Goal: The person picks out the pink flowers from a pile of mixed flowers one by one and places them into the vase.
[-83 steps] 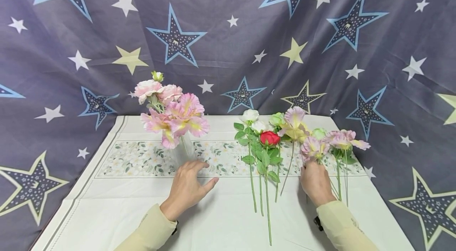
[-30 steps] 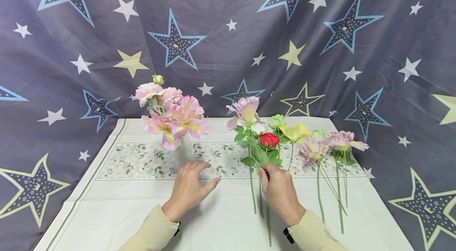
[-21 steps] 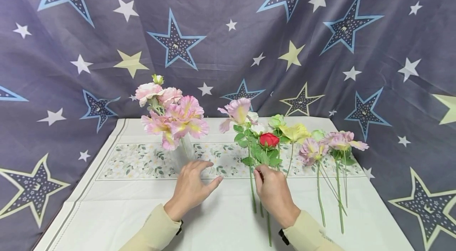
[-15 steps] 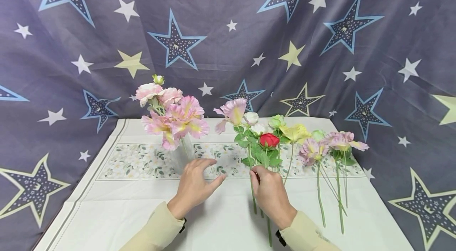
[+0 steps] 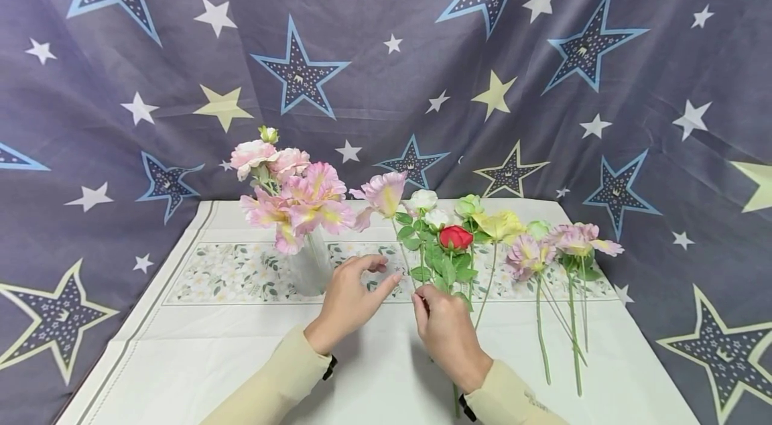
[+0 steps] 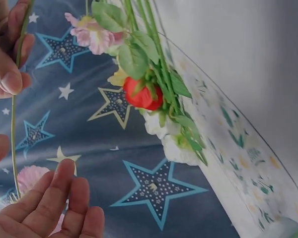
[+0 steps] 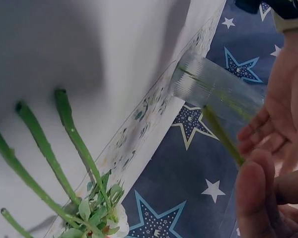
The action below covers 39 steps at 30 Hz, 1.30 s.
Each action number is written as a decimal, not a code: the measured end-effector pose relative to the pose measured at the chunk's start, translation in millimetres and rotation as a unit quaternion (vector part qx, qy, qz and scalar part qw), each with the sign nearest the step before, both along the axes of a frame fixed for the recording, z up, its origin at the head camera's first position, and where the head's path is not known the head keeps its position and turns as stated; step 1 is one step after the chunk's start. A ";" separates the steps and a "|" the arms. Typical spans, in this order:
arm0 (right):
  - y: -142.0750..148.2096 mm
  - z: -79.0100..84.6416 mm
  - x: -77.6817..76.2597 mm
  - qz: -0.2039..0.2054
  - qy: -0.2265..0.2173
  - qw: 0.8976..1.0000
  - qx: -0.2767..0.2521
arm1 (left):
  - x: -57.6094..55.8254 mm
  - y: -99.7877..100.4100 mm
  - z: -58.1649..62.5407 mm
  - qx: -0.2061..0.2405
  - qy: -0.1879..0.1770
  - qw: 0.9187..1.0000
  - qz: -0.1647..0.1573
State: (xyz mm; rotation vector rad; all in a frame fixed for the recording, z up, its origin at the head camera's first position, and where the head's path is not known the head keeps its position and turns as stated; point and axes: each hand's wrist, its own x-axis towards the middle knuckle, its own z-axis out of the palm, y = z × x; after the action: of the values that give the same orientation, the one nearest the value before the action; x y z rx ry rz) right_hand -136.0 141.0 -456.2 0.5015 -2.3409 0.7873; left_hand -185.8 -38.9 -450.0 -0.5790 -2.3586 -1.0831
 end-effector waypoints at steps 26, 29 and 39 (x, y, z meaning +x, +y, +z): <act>-7.1 -12.3 2.6 0.007 -0.016 1.000 0.014 | -9.8 17.7 10.1 0.114 -0.128 0.984 -0.043; -6.9 -12.5 2.5 0.007 -0.016 1.000 0.013 | -9.7 17.7 10.2 0.115 -0.127 0.984 -0.045; -6.6 -13.0 2.7 0.009 -0.020 1.000 0.008 | -9.8 17.9 11.0 0.114 -0.101 0.986 -0.063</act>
State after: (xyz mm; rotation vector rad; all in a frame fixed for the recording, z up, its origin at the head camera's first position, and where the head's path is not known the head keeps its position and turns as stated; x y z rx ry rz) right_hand -133.4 134.4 -469.2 0.5198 -2.3836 0.7952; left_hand -195.6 -21.1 -439.0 -0.5617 -2.3452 -1.5099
